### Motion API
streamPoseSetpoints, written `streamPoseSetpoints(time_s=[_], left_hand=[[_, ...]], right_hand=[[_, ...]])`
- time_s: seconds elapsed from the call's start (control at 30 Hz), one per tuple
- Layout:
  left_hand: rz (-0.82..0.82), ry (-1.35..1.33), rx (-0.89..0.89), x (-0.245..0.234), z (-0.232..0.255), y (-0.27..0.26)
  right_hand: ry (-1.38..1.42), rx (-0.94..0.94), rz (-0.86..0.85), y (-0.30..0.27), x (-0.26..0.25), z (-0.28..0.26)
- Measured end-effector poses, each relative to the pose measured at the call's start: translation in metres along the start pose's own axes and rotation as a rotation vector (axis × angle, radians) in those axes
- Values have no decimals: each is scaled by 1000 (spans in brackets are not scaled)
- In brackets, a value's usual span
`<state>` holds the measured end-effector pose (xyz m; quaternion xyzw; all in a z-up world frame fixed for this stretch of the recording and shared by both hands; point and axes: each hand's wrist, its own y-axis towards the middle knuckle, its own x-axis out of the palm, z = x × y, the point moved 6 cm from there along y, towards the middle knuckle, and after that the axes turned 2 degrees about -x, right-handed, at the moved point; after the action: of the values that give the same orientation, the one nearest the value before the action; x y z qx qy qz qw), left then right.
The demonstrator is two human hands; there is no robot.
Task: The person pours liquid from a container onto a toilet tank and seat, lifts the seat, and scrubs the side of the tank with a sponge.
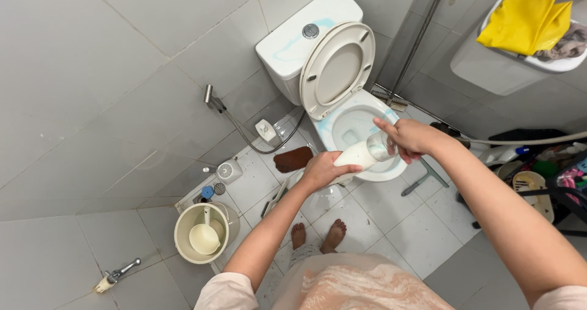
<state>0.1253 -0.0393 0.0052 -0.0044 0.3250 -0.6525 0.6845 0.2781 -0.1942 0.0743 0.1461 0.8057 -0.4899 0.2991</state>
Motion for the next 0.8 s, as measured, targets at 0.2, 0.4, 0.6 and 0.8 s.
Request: streamPoseSetpoints(time_s=[0.2, 0.4, 0.6, 0.8], left_hand=[[19, -310, 20, -4, -12, 24], [74, -204, 94, -9, 11, 18], [299, -24, 46, -26, 31, 14], [333, 156, 18, -52, 27, 30]], right_hand=[[30, -1036, 484, -53, -26, -47], [-386, -747, 695, -39, -20, -56], [-204, -264, 684, 4, -32, -65], [-40, -76, 592, 40, -46, -74]])
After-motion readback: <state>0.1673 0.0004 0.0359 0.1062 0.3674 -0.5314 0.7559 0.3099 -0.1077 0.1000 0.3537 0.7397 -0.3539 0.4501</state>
